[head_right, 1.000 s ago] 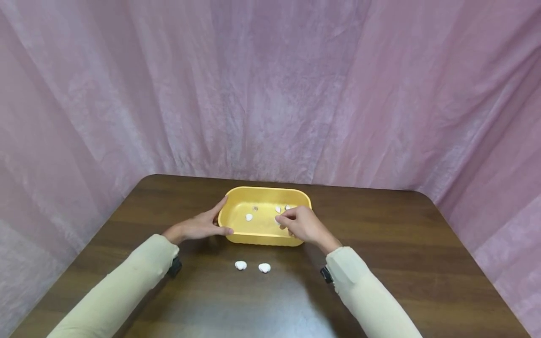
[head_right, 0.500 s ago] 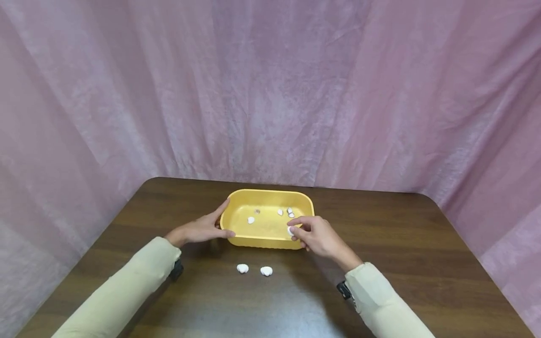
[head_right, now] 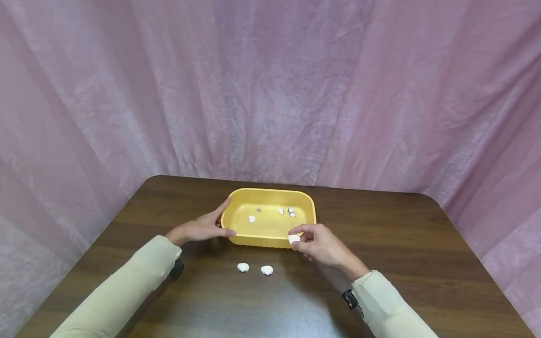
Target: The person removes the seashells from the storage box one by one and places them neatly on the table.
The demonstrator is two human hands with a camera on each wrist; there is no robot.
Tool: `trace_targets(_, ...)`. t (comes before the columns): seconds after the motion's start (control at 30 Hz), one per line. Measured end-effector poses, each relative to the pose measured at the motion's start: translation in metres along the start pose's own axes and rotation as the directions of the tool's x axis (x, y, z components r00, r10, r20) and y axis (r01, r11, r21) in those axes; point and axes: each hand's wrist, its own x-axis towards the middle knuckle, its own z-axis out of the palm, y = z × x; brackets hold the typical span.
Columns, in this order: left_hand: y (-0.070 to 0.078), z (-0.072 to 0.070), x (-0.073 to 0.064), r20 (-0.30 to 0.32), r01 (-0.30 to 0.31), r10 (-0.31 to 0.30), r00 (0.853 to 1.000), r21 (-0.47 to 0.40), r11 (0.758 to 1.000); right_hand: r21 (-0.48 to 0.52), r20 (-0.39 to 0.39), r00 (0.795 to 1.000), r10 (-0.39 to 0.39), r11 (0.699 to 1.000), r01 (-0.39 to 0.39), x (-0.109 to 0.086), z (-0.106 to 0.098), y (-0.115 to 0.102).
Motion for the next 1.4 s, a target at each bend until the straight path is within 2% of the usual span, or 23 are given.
trace_targets(0.2,0.0,-0.001,0.001,-0.011,0.012,-0.012,1.0,0.025,1.0,0.047,0.051,0.998,-0.025,0.999,0.022,-0.006,0.006,0.001)
trace_targets(0.47,0.001,-0.001,0.001,-0.02,0.014,-0.013,1.0,0.05,0.999,0.118,0.103,0.995,-0.007,0.993,-0.005,-0.011,0.015,0.009)
trace_targets(1.0,0.0,-0.001,0.002,-0.024,0.022,-0.021,1.0,0.069,0.997,0.112,0.167,0.986,0.025,0.993,-0.044,-0.015,0.03,0.029)
trace_targets(1.4,0.0,-0.001,0.002,-0.017,0.018,-0.017,1.0,0.046,0.999,0.084,0.208,0.977,0.046,0.994,-0.065,-0.01,0.033,0.034)
